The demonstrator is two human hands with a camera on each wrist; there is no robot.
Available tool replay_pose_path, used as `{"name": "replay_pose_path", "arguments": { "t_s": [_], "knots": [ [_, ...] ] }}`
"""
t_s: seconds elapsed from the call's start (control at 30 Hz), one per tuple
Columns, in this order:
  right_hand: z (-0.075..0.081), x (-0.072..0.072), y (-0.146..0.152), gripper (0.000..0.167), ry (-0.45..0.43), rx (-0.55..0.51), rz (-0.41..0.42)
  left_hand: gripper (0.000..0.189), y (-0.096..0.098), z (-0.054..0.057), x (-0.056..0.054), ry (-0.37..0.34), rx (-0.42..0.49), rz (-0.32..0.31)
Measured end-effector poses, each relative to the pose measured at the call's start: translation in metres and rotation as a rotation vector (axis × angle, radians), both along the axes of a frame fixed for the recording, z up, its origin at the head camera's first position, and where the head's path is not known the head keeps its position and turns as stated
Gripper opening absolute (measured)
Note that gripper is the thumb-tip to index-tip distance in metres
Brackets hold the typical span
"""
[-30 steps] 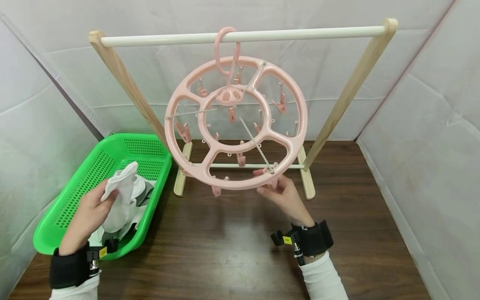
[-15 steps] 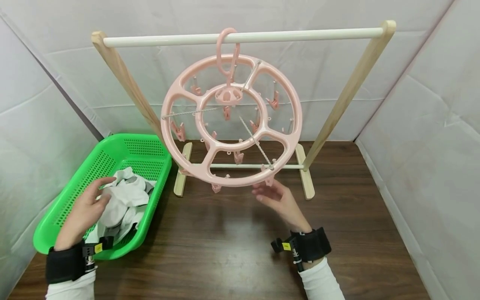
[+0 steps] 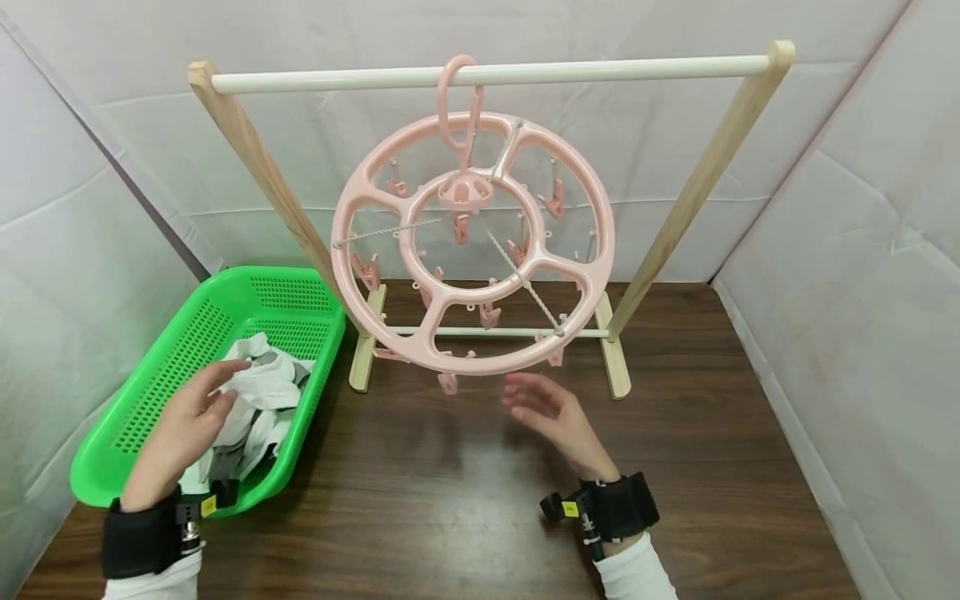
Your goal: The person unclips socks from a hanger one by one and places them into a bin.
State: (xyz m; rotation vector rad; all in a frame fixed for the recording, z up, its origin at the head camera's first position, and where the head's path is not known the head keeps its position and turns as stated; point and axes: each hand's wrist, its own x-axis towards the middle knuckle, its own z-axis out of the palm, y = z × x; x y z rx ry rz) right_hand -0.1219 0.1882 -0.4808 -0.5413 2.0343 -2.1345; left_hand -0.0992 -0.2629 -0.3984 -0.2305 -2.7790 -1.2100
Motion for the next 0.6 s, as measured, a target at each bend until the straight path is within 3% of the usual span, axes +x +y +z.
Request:
{"name": "replay_pose_path", "arguments": {
  "t_s": [0.07, 0.23, 0.6],
  "knots": [
    [-0.002, 0.003, 0.001, 0.040, 0.013, 0.017, 0.002, 0.034, 0.009, -0.003, -0.001, 0.043, 0.000, -0.019],
    [-0.004, 0.010, 0.002, 0.039, 0.040, 0.028, 0.009, 0.031, 0.033, -0.009, 0.000, 0.060, 0.017, -0.026],
    [-0.010, 0.026, -0.006, 0.041, -0.021, 0.015, 0.063, 0.029, 0.067, -0.028, 0.023, 0.170, 0.049, -0.023]
  ]
}}
